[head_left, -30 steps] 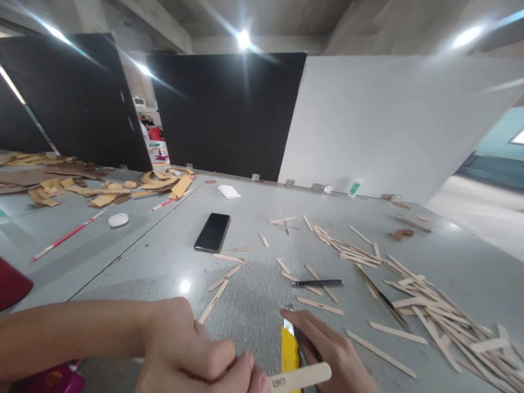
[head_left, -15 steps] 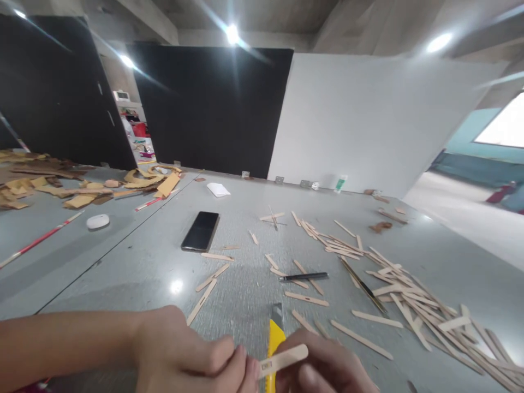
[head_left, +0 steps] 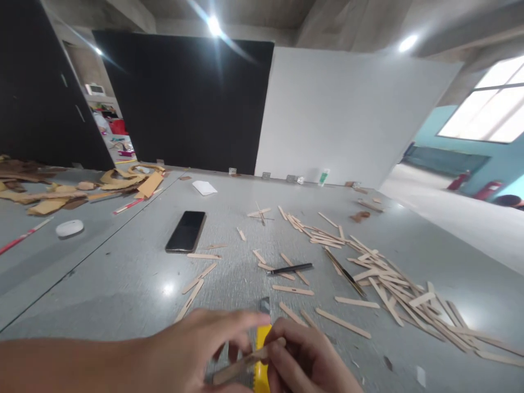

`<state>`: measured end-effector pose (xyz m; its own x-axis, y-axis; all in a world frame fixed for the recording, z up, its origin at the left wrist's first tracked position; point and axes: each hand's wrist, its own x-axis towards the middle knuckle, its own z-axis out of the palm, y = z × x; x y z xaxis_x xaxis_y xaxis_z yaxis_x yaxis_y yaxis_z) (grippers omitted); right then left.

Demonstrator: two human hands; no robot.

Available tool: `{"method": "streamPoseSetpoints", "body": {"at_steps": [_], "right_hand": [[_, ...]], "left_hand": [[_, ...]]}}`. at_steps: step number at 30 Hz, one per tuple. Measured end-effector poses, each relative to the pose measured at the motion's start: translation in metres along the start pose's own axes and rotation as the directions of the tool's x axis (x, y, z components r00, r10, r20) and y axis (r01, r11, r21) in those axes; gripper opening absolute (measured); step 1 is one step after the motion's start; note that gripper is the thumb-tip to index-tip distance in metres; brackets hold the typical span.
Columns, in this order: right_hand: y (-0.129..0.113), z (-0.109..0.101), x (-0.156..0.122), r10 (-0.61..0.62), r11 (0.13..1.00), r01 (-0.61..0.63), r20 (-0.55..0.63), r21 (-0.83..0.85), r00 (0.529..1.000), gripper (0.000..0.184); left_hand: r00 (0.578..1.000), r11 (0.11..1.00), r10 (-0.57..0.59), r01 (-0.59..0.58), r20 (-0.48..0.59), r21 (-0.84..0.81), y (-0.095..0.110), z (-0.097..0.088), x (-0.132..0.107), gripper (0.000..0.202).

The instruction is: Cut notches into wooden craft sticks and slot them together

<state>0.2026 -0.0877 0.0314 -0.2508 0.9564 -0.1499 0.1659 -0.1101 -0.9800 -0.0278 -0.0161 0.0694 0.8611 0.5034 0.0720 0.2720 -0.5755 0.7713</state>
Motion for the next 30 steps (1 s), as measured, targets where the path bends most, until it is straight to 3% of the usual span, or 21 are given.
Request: {"method": "streamPoseSetpoints", "body": {"at_steps": [1, 3, 4, 5, 6, 8, 10, 13, 18, 26, 28, 30], "right_hand": [[-0.002, -0.001, 0.0, -0.005, 0.996, 0.006, 0.007, -0.09, 1.0, 0.049], [-0.01, -0.009, -0.001, -0.054, 0.909, 0.071, 0.052, -0.411, 0.997, 0.035], [-0.015, -0.019, -0.003, -0.083, 0.807, 0.12, 0.09, -0.578, 0.993, 0.029], [-0.02, -0.032, -0.005, -0.117, 0.619, 0.181, 0.138, -0.764, 0.983, 0.02], [-0.024, -0.047, -0.008, -0.137, 0.55, 0.164, 0.105, -0.819, 0.985, 0.012], [-0.023, -0.082, -0.013, -0.163, 0.428, 0.068, -0.003, -0.901, 0.987, 0.017], [-0.012, -0.111, -0.014, -0.192, 0.018, -0.091, -0.093, -0.996, 0.977, 0.023], [0.011, -0.129, -0.005, -0.156, -0.103, -0.133, -0.116, -0.986, 0.981, 0.036], [0.026, -0.117, 0.012, -0.148, -0.131, -0.124, -0.105, -0.983, 0.983, 0.041], [-0.003, -0.14, 0.008, -0.128, -0.009, 0.003, 0.004, -1.0, 0.992, 0.029], [-0.02, -0.139, 0.01, -0.149, 0.093, 0.05, 0.036, -0.994, 0.988, 0.026], [-0.038, -0.129, 0.01, -0.229, 0.337, 0.134, 0.057, -0.932, 0.972, 0.02]], "left_hand": [[0.989, 0.983, -0.141, 0.145, 0.038, -0.113, 0.002, 0.003, 0.002, 0.052], [0.951, 0.901, -0.273, 0.306, 0.148, -0.306, 0.003, 0.007, 0.006, 0.036], [0.938, 0.86, -0.291, 0.343, 0.191, -0.377, 0.002, 0.008, 0.009, 0.031], [0.928, 0.822, -0.298, 0.368, 0.222, -0.434, 0.001, 0.009, 0.011, 0.033], [0.921, 0.786, -0.305, 0.388, 0.244, -0.481, -0.001, 0.008, 0.013, 0.036], [0.913, 0.719, -0.306, 0.407, 0.269, -0.564, -0.002, 0.005, 0.016, 0.039], [0.921, 0.662, -0.271, 0.39, 0.28, -0.64, -0.002, 0.002, 0.017, 0.042], [0.941, 0.614, -0.229, 0.337, 0.247, -0.714, 0.0, -0.002, 0.016, 0.041], [0.961, 0.583, -0.176, 0.277, 0.215, -0.763, 0.003, -0.008, 0.017, 0.036], [0.98, 0.523, -0.095, 0.197, 0.173, -0.829, 0.011, -0.019, 0.014, 0.034], [0.981, 0.51, -0.087, 0.193, 0.173, -0.838, 0.014, -0.022, 0.011, 0.034], [0.98, 0.516, -0.089, 0.196, 0.176, -0.834, 0.017, -0.024, 0.007, 0.035]]}}
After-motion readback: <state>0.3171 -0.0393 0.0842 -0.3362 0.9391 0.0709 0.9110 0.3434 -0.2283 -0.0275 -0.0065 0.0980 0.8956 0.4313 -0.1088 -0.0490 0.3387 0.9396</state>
